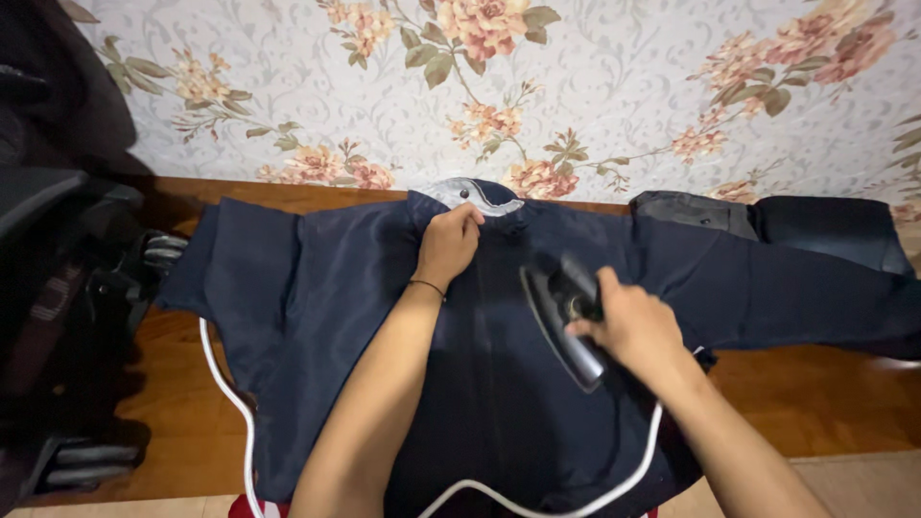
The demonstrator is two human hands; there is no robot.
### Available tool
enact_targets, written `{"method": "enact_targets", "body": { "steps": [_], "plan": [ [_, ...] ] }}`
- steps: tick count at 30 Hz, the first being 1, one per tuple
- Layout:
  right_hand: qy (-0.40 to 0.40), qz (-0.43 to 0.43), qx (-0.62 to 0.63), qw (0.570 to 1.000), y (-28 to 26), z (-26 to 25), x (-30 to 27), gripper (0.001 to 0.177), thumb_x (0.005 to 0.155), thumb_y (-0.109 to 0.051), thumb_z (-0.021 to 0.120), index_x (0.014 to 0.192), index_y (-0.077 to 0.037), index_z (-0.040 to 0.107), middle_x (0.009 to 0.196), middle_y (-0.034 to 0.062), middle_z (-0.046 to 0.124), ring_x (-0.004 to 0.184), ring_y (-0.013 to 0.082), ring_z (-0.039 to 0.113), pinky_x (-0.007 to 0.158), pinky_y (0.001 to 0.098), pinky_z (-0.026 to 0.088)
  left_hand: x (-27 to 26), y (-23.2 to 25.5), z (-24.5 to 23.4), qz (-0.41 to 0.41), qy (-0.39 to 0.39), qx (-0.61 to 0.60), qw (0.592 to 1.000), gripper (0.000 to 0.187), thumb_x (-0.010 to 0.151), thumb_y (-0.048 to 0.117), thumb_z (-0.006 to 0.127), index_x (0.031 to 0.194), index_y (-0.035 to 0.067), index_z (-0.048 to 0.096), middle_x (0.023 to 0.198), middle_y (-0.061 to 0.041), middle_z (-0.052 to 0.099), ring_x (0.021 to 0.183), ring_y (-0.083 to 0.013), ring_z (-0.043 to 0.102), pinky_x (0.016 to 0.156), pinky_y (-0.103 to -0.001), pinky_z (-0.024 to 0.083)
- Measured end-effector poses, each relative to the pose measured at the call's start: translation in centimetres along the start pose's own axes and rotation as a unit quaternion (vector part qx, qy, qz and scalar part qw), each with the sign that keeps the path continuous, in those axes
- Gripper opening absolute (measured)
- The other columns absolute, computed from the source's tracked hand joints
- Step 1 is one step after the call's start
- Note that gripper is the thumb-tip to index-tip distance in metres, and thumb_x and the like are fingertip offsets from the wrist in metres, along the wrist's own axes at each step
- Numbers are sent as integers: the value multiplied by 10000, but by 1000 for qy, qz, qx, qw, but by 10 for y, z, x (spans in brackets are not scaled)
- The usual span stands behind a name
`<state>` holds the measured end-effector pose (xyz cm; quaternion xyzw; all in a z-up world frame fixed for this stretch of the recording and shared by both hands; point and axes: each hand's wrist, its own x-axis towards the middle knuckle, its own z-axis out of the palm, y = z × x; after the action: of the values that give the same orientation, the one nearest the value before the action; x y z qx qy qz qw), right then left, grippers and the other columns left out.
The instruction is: The person lays a dark blue jacket flat on a wooden surface and uses an electric iron to smooth the front and sleeves. The person repeatedly moves the iron across the fabric while holding the garment in place with the other hand.
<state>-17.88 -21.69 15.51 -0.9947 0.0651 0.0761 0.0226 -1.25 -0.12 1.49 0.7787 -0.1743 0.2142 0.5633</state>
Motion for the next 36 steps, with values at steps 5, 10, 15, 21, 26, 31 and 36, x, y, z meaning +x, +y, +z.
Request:
{"method": "enact_targets", "body": {
  "steps": [5, 10, 15, 21, 26, 31, 36],
  "plan": [
    [42, 25, -3, 999, 17, 0, 66, 777, 714, -556, 871, 1152, -15, 525, 1001, 270, 725, 989, 467, 703, 841, 538, 562, 2, 8, -2, -21, -15, 22, 999, 117, 902, 61, 576, 902, 73, 692, 753, -134, 717, 754, -323, 732, 669, -421, 555],
    [60, 46, 38, 996, 22, -2, 103, 807, 713, -482, 902, 1241, 8, 540, 1045, 268, 729, 1015, 450, 709, 873, 526, 560, 3, 10, -4, -35, -24, 23, 999, 119, 906, 70, 577, 901, 76, 695, 749, -144, 714, 753, -332, 730, 672, -430, 552],
    [55, 55, 59, 995, 11, -17, 102, 818, 680, -442, 931, 1267, -11, 559, 1105, 257, 713, 1070, 435, 690, 903, 517, 550, 3, 4, -2, 0, 21, 31, 999, 122, 922, 85, 587, 891, 78, 705, 781, -196, 691, 785, -384, 711, 673, -461, 549],
    [29, 26, 26, 999, -4, -12, 70, 790, 692, -476, 912, 1227, -8, 569, 1068, 255, 730, 1045, 442, 704, 904, 513, 559, 2, -1, 3, 6, 29, 15, 999, 147, 929, 78, 565, 887, 83, 705, 798, -195, 704, 796, -384, 712, 683, -466, 555],
    [52, 36, 66, 996, 3, -11, 92, 841, 673, -452, 926, 1255, 7, 528, 1041, 266, 732, 1026, 440, 708, 894, 517, 552, 2, -3, 3, 25, 32, 5, 999, 154, 927, 70, 544, 893, 75, 695, 802, -184, 709, 795, -370, 722, 694, -456, 563],
    [74, 34, 53, 995, 7, -21, 81, 761, 674, -444, 925, 1211, -33, 576, 1052, 252, 725, 1038, 443, 696, 881, 521, 552, 7, -5, 3, 10, 22, 19, 1000, 169, 920, 76, 540, 882, 72, 704, 800, -180, 716, 805, -369, 723, 719, -460, 567],
    [11, -29, 32, 999, -16, -12, 23, 777, 651, -489, 907, 1211, -77, 560, 988, 239, 728, 996, 438, 695, 850, 515, 558, 12, -15, 12, 21, 26, 10, 999, 172, 926, 96, 529, 886, 59, 692, 869, -172, 738, 853, -368, 727, 743, -461, 571]
  ]
}}
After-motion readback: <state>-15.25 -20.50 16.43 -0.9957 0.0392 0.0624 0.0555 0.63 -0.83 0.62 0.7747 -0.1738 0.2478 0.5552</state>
